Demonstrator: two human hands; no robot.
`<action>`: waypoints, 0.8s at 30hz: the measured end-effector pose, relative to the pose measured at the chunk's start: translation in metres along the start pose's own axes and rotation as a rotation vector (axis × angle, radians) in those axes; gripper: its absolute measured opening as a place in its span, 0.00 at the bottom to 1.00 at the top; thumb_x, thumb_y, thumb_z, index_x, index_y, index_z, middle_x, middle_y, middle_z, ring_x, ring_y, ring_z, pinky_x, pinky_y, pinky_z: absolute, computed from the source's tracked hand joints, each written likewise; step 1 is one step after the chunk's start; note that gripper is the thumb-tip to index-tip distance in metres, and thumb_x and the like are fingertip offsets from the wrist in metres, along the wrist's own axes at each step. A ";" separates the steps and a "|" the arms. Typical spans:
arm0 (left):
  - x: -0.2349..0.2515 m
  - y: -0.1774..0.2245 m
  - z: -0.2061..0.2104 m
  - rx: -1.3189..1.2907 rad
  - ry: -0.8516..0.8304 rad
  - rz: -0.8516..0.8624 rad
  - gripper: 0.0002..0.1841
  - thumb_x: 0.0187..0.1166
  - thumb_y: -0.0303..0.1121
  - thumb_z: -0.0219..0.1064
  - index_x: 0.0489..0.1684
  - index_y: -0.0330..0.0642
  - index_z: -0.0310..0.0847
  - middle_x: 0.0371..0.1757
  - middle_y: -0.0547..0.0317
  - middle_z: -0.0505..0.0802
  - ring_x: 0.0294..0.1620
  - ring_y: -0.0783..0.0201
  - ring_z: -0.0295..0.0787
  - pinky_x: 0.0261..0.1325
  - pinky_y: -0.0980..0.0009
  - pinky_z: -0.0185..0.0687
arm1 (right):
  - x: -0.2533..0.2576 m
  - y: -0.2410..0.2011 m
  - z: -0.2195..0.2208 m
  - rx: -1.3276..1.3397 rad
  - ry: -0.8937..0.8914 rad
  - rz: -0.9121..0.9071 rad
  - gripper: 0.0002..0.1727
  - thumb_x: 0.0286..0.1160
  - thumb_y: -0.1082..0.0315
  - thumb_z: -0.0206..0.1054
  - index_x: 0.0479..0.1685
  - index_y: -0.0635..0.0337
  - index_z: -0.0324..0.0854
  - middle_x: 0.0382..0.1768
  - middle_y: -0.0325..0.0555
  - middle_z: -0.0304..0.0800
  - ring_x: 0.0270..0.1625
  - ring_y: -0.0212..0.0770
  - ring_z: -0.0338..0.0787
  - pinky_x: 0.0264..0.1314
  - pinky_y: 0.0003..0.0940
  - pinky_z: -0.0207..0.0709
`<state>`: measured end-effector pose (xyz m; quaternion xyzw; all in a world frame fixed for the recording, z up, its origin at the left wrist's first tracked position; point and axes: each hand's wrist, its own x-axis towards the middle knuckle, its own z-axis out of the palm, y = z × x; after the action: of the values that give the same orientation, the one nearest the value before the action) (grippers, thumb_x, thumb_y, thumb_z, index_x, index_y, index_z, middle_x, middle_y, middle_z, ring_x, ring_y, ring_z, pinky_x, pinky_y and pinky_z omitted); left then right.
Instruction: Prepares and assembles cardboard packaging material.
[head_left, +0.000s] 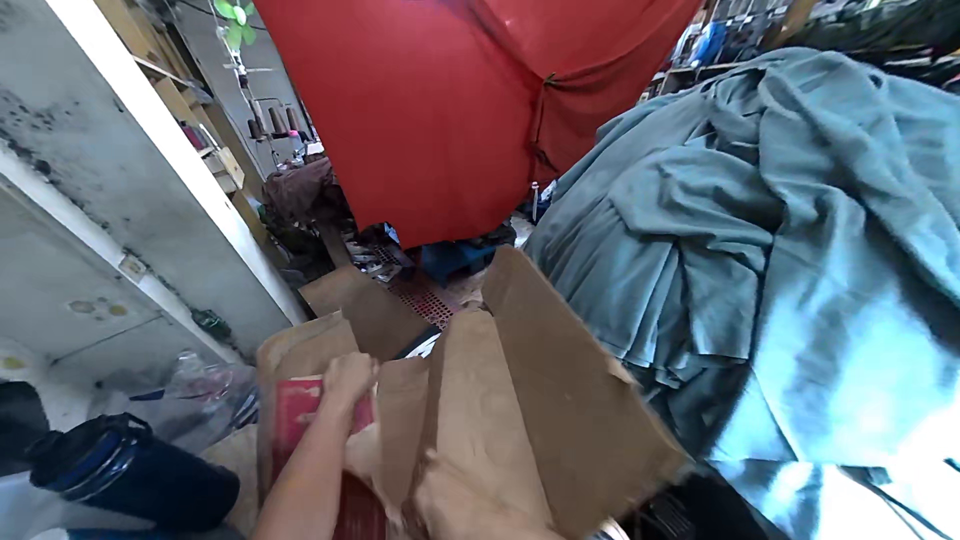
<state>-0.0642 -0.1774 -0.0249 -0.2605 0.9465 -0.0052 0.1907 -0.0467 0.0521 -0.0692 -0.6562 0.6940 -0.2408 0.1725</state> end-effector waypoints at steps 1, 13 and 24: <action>-0.001 -0.023 0.030 -0.042 0.332 0.019 0.24 0.91 0.42 0.49 0.59 0.34 0.89 0.62 0.35 0.92 0.67 0.37 0.87 0.73 0.38 0.72 | -0.016 0.002 0.011 0.001 0.050 -0.023 0.14 0.79 0.67 0.66 0.31 0.69 0.89 0.34 0.61 0.92 0.49 0.63 0.92 0.67 0.60 0.75; -0.032 -0.073 -0.005 -0.375 1.263 0.252 0.26 0.84 0.43 0.60 0.15 0.33 0.83 0.13 0.49 0.83 0.14 0.53 0.78 0.20 0.51 0.71 | -0.105 0.035 0.053 0.258 0.411 0.104 0.24 0.83 0.54 0.66 0.65 0.64 0.87 0.59 0.54 0.94 0.68 0.55 0.89 0.82 0.59 0.67; -0.157 -0.011 -0.013 -0.400 1.439 0.882 0.24 0.90 0.53 0.53 0.20 0.52 0.68 0.19 0.66 0.75 0.26 0.71 0.77 0.37 0.75 0.75 | -0.172 0.105 0.098 -0.270 0.317 0.074 0.32 0.77 0.76 0.64 0.82 0.40 0.77 0.79 0.56 0.79 0.77 0.64 0.81 0.72 0.69 0.74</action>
<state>0.0607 -0.1104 0.0443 0.1681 0.8348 0.0720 -0.5193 -0.0652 0.2147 -0.2220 -0.6014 0.7619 -0.2396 -0.0197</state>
